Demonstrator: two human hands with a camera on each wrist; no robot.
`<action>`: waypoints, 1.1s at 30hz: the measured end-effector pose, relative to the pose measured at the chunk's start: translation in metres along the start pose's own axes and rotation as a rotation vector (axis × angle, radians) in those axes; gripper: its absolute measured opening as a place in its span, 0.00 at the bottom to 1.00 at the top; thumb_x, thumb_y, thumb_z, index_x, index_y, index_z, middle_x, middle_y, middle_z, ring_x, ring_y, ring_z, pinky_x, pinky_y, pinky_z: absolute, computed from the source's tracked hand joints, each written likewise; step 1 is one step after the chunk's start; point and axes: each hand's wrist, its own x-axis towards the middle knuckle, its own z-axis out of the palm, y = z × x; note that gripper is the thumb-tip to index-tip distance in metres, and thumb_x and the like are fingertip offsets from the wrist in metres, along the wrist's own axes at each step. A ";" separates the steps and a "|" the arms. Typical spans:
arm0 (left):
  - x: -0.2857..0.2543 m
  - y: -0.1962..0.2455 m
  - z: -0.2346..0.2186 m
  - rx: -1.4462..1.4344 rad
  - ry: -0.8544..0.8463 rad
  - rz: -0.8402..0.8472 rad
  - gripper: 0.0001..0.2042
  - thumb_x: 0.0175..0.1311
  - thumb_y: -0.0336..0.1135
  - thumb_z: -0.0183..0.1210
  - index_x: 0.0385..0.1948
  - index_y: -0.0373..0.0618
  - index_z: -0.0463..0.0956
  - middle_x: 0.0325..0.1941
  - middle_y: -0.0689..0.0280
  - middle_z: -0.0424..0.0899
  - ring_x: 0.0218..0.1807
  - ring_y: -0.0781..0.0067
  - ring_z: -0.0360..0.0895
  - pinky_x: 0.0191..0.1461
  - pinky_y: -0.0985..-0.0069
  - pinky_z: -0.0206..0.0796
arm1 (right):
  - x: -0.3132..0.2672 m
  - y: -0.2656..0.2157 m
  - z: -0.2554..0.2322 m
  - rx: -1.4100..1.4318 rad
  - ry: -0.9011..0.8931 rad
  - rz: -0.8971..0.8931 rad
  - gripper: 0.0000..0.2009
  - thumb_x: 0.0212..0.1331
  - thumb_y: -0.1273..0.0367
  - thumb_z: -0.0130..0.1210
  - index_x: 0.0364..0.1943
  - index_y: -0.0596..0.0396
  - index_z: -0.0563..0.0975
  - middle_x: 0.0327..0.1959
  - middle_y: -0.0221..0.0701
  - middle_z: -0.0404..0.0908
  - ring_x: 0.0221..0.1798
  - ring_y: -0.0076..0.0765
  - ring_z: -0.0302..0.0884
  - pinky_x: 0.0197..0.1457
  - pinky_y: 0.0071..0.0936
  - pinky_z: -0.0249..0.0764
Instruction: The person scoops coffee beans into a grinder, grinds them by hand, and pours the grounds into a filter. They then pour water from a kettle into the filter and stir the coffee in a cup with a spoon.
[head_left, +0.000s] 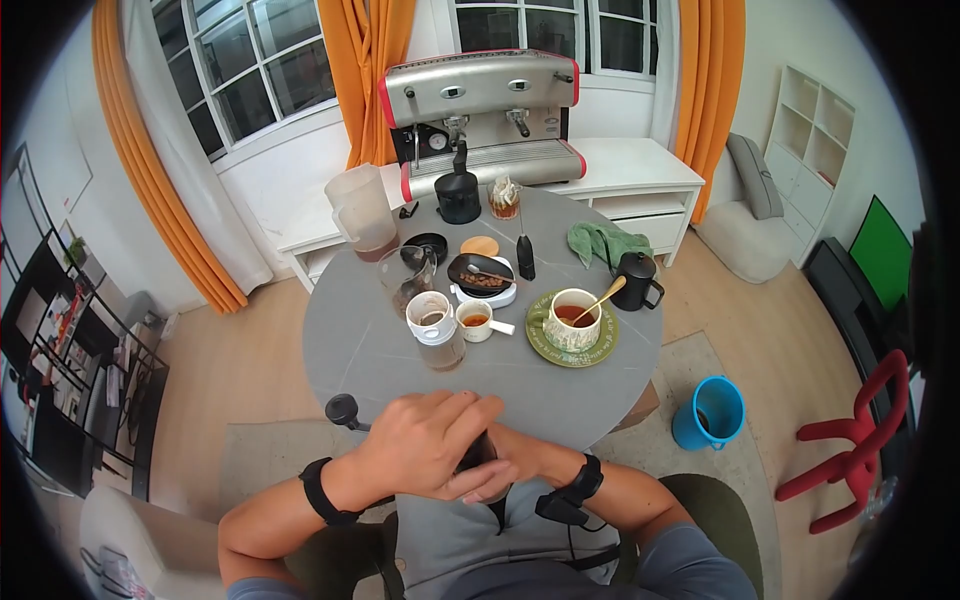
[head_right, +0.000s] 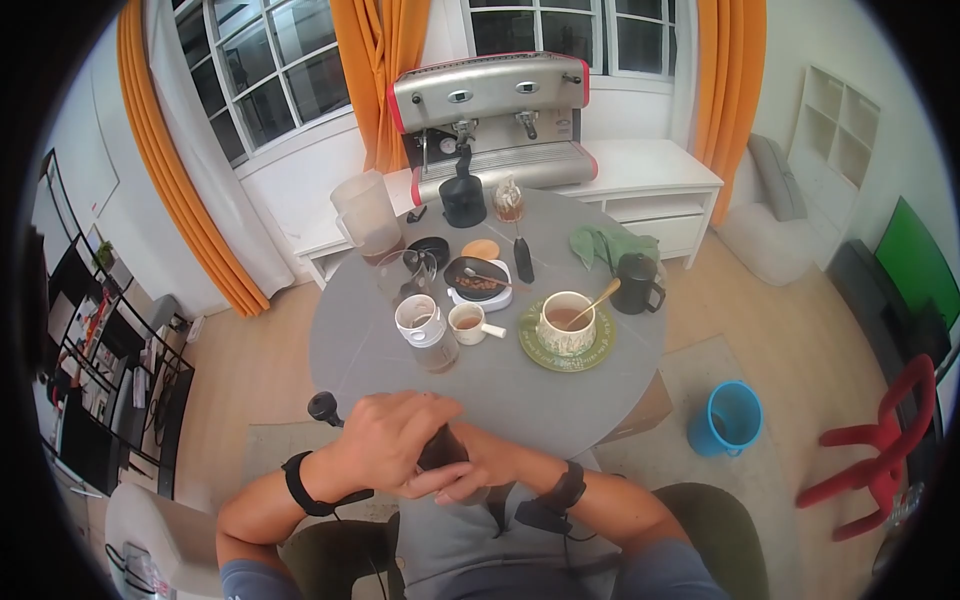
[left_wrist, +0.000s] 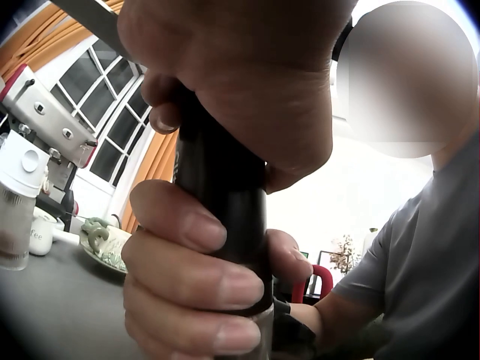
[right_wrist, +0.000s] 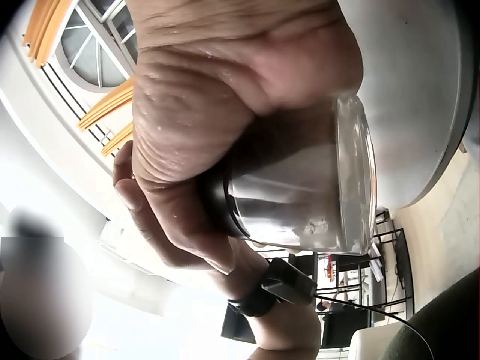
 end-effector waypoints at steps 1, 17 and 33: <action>-0.002 -0.003 0.003 -0.017 0.040 -0.025 0.27 0.53 0.51 0.71 0.47 0.41 0.75 0.33 0.63 0.82 0.26 0.62 0.81 0.27 0.69 0.72 | 0.001 0.005 -0.005 -0.017 -0.033 0.043 0.21 0.45 0.72 0.70 0.47 0.57 0.78 0.42 0.29 0.82 0.49 0.28 0.79 0.56 0.29 0.74; -0.003 0.004 0.007 -0.093 -0.113 -0.161 0.18 0.53 0.47 0.72 0.35 0.43 0.80 0.27 0.63 0.77 0.24 0.58 0.79 0.25 0.68 0.69 | -0.008 0.012 -0.007 -0.137 0.039 -0.013 0.29 0.44 0.69 0.73 0.54 0.57 0.75 0.47 0.30 0.81 0.52 0.28 0.77 0.59 0.33 0.73; -0.016 -0.015 0.000 -0.319 0.054 -0.395 0.06 0.68 0.29 0.56 0.34 0.36 0.79 0.31 0.53 0.82 0.29 0.51 0.80 0.34 0.65 0.72 | -0.009 -0.015 -0.013 0.124 -0.096 0.205 0.29 0.64 0.62 0.66 0.64 0.58 0.66 0.44 0.31 0.80 0.44 0.26 0.80 0.52 0.28 0.75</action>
